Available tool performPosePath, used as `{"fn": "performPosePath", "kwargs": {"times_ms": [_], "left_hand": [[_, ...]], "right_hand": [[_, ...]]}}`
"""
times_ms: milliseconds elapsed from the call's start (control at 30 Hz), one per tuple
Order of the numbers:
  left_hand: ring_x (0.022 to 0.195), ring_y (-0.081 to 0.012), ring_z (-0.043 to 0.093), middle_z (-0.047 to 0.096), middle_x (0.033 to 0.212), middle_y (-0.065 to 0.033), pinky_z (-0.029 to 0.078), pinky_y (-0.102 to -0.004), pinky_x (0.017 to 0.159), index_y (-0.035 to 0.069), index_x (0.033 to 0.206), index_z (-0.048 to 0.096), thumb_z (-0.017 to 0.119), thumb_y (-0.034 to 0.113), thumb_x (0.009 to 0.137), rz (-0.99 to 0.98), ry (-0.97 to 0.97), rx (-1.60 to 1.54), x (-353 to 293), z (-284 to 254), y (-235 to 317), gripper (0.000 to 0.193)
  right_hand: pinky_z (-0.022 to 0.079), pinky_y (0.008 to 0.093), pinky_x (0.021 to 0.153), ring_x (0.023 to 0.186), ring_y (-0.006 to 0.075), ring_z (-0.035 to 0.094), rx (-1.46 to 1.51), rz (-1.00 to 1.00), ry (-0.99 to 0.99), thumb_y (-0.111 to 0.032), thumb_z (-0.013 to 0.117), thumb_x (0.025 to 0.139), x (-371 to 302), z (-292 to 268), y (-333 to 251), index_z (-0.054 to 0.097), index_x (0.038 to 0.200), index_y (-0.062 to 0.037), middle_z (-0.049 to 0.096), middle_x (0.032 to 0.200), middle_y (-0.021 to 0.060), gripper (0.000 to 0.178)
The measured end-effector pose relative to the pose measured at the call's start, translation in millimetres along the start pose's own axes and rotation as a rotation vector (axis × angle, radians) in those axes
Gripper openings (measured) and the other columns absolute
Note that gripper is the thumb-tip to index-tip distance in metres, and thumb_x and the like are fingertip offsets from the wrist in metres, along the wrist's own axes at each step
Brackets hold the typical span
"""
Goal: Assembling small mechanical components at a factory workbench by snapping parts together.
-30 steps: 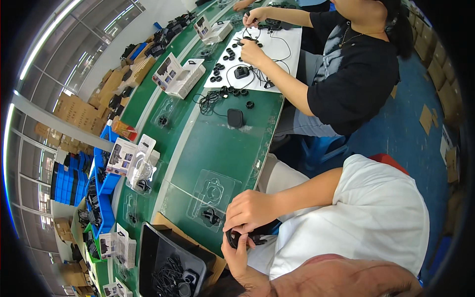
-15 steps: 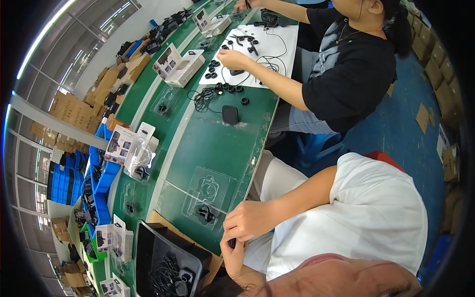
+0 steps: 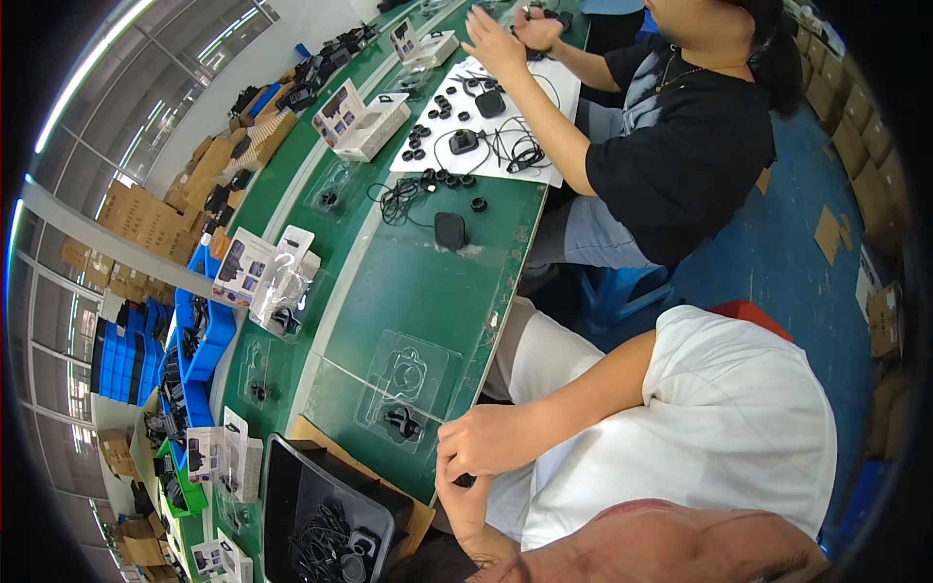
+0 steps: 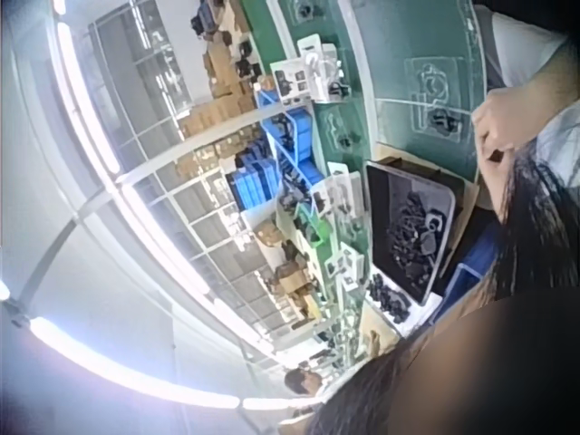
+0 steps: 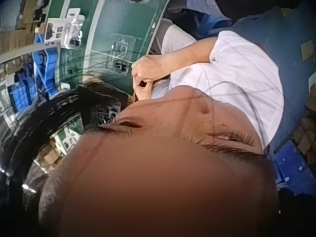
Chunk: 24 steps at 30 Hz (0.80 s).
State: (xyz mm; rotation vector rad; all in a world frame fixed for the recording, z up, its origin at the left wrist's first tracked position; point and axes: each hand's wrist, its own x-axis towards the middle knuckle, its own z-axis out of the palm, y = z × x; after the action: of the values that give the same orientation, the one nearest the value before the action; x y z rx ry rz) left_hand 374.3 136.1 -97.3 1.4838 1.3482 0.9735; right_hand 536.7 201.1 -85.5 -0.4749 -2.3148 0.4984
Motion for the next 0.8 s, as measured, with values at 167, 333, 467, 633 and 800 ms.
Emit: {"fn": "performPosePath", "kwargs": {"times_ms": [167,333,467,633,800], "left_hand": [[0.083,-0.0197,0.062,0.069,0.095,-0.0105,0.049,-0.0253,0.076,-0.002,0.103,0.065,0.070,-0.006,0.066,0.067,0.156,0.059,-1.4,17.0,0.8,0.038],[0.075,-0.0194,0.063,0.069,0.089,-0.0105,0.050,-0.0255,0.067,-0.001,0.090,0.065,0.066,-0.007,0.070,-0.173,0.284,-0.073,-9.6,15.1,-22.3,0.021],[0.055,-0.0148,0.054,0.064,0.074,-0.0082,0.043,-0.0229,0.052,0.002,0.075,0.059,0.059,-0.003,0.078,-0.292,0.241,-0.288,-17.2,8.0,-0.8,0.006],[0.043,-0.0091,0.034,0.049,0.058,-0.0021,0.028,-0.0216,0.042,0.006,0.071,0.050,0.061,0.011,0.091,-0.054,0.107,-0.676,-16.6,3.1,2.4,0.023],[0.041,-0.0064,0.018,0.028,0.052,0.0040,0.015,-0.0223,0.040,0.012,0.071,0.040,0.061,0.032,0.099,0.211,-0.055,-1.172,-10.6,6.4,26.6,0.039]], "right_hand": [[0.051,0.0307,0.067,0.075,0.0201,0.057,-0.045,0.056,0.025,-0.007,0.064,0.078,-3.0,-7.2,-5.7,0.068,0.080,-0.0077,0.065,0.085,0.0043,0.005],[0.052,0.0305,0.077,0.089,0.0223,0.059,0.073,-0.010,-0.001,-0.011,0.065,0.084,-6.6,-7.8,-5.1,0.069,0.102,-0.0081,0.066,0.101,0.0054,0.019],[0.051,0.0302,0.085,0.097,0.0239,0.062,0.471,0.237,0.058,-0.018,0.062,0.095,-6.4,-24.6,-7.7,0.065,0.117,-0.0059,0.067,0.109,0.0078,0.026],[0.050,0.0307,0.090,0.103,0.0233,0.063,0.950,0.480,-0.074,-0.027,0.056,0.102,-20.8,-27.3,2.7,0.060,0.127,-0.0036,0.067,0.118,0.0099,0.035],[0.050,0.0312,0.090,0.106,0.0195,0.063,0.937,0.228,-0.215,-0.030,0.055,0.103,-42.1,9.2,21.2,0.056,0.132,-0.0038,0.066,0.121,0.0110,0.039]]}}
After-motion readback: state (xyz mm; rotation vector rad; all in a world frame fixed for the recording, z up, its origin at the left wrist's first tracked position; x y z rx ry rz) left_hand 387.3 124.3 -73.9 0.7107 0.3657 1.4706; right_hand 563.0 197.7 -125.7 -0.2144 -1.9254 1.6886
